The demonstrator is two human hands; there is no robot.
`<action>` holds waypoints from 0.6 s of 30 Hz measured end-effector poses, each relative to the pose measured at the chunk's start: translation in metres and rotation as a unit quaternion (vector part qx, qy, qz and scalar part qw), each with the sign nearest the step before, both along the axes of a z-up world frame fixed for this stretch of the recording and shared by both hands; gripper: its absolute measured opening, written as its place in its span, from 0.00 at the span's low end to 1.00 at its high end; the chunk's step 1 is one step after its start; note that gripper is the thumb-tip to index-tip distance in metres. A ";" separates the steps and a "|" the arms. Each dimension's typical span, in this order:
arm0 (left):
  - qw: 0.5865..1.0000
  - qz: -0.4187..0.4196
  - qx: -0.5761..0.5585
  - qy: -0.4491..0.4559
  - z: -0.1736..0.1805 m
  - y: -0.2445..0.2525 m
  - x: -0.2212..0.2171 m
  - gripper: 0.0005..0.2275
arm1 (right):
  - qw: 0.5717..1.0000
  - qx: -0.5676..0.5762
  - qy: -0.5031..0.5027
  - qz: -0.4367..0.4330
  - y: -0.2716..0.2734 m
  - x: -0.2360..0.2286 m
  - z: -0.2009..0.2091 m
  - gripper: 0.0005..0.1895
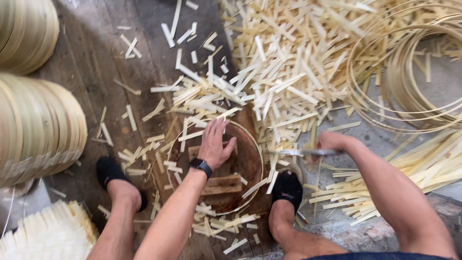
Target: The person fits a woven bamboo base into a circular frame by hand, places a wooden template over it, and trims the excess bamboo strips using shears.
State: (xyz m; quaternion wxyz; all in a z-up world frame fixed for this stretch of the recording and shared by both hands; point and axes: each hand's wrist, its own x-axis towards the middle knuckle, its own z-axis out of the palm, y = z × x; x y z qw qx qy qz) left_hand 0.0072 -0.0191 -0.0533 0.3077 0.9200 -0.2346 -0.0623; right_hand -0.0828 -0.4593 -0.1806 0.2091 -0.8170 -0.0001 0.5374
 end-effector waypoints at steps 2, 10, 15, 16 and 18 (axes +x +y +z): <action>1.000 0.006 0.011 0.007 -0.009 -0.002 -0.006 0.28 | 0.993 -0.073 -0.060 -0.077 -0.017 0.058 0.000 0.28; 0.907 0.302 0.242 0.169 -0.001 0.014 0.060 0.60 | 0.794 -0.200 -0.237 -0.523 0.014 0.207 0.081 0.34; 0.813 0.434 0.166 0.351 -0.037 0.022 0.103 0.65 | 0.897 -0.144 -0.159 -0.387 0.067 0.108 0.062 0.41; 0.816 0.430 0.164 0.349 -0.042 0.016 0.111 0.65 | 0.899 -0.153 -0.091 -0.400 0.074 0.082 0.060 0.41; 0.776 0.450 0.207 0.391 -0.048 -0.001 0.119 0.61 | 0.904 -0.172 -0.050 -0.387 0.085 0.034 0.055 0.37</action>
